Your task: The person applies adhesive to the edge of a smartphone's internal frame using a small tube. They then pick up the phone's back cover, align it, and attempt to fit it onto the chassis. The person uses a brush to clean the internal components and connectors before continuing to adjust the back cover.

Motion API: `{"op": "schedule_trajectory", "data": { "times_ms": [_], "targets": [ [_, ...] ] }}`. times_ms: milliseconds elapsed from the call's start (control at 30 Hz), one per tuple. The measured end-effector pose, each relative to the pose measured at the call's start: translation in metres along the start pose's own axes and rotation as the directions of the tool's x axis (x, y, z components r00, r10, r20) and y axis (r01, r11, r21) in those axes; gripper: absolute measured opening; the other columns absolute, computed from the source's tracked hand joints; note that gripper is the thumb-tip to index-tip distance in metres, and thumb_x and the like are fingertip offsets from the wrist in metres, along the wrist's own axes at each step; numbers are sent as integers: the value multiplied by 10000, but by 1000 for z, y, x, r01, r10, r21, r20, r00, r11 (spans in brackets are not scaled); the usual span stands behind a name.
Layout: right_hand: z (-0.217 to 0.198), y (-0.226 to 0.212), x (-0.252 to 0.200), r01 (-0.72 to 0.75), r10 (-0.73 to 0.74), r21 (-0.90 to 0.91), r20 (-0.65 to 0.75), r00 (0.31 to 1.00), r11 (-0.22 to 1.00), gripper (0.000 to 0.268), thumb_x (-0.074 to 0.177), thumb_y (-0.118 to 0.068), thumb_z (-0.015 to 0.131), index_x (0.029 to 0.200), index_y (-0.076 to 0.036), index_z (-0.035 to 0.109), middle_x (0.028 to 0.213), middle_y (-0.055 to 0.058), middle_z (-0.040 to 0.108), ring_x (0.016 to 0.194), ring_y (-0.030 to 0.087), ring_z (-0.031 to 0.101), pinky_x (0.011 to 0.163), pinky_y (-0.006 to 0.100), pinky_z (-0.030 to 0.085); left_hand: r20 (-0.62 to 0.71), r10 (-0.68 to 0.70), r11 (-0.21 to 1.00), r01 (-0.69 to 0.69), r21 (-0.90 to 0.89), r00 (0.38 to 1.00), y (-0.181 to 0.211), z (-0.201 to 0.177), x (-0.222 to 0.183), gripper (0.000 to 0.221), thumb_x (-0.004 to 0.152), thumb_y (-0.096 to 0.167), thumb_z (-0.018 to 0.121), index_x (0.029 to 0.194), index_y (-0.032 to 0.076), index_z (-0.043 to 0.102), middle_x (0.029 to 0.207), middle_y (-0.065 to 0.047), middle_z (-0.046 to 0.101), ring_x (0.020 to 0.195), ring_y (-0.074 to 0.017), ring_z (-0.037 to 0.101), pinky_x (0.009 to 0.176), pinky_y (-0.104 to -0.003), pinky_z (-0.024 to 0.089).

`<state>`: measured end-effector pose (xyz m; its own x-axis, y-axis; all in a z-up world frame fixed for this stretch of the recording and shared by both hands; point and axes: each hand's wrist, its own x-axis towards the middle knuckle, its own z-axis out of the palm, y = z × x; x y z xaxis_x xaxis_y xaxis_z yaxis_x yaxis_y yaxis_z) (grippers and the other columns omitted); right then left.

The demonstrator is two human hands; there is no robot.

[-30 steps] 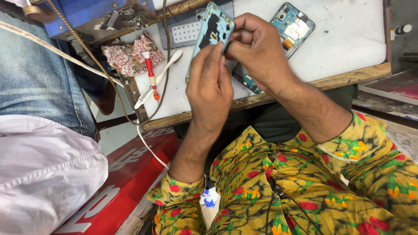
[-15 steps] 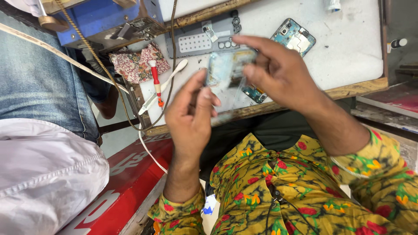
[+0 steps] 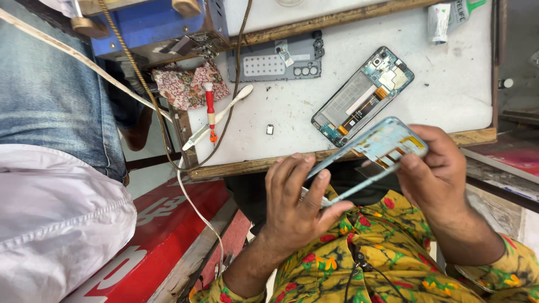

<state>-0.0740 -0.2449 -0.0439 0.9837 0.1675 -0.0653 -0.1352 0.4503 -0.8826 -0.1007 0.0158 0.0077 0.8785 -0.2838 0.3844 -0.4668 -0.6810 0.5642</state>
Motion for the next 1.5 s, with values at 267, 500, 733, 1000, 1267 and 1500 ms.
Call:
{"op": "schedule_trajectory", "data": {
  "times_ms": [267, 500, 733, 1000, 1267, 1500],
  "targets": [
    [-30, 6, 8, -20, 27, 73, -89, 996, 997, 606, 1122, -372, 685, 1470, 84, 488, 1233, 195, 642, 1070, 218, 631, 948, 340, 511, 186, -234, 729, 299, -616, 954, -22, 19, 12, 844, 963, 423, 749, 1604, 94, 308, 1508, -216, 509, 1289, -310, 577, 1117, -501, 502],
    [-15, -8, 53, -131, 141, -86, 123, 982, 988, 632, 1059, -369, 621, 1546, -37, 394, 1351, 220, 661, 1241, 318, 694, 1004, 443, 614, 612, 38, -686, 466, -559, 790, -45, 63, 22, 735, 1142, 644, 345, 1539, 28, 413, 1377, -329, 583, 1017, -240, 649, 813, -351, 589],
    [-30, -1, 50, -231, 285, -274, 177, 942, 934, 339, 1076, -118, 543, 1385, 22, 549, 1419, 285, 622, 1217, 396, 671, 938, 431, 587, 696, -56, -870, 306, -386, 716, -47, 96, 25, 806, 1103, 774, 249, 1373, 45, 461, 1375, -322, 580, 1073, -351, 689, 743, -422, 621],
    [-73, 15, 57, -66, 65, 15, 43, 997, 998, 173, 1183, -220, 545, 1228, -53, 557, 1156, 230, 703, 1075, 364, 729, 955, 493, 624, 337, -553, 345, 578, -740, 762, -56, 35, 32, 460, 1127, 435, 518, 1430, 90, 541, 1287, -111, 662, 1084, -235, 691, 828, -345, 622],
    [-109, 33, 43, -98, 96, -21, -65, 993, 995, 199, 1262, -283, 452, 1257, -86, 427, 1114, 222, 628, 1091, 359, 682, 1008, 538, 557, -31, -439, 887, 439, 140, 898, -89, -1, 15, 333, 965, 134, 773, 1270, 56, 665, 1217, -117, 668, 1064, -311, 652, 916, -423, 547],
    [-84, 23, 56, -72, 73, -20, 42, 996, 997, 206, 1281, -288, 442, 1253, -89, 400, 1112, 261, 630, 1115, 373, 692, 1055, 523, 544, -14, -466, 866, 459, 198, 885, -84, 16, 11, 308, 940, 154, 803, 1202, 38, 691, 1199, -108, 629, 1078, -334, 585, 938, -444, 515]
  ]
}}
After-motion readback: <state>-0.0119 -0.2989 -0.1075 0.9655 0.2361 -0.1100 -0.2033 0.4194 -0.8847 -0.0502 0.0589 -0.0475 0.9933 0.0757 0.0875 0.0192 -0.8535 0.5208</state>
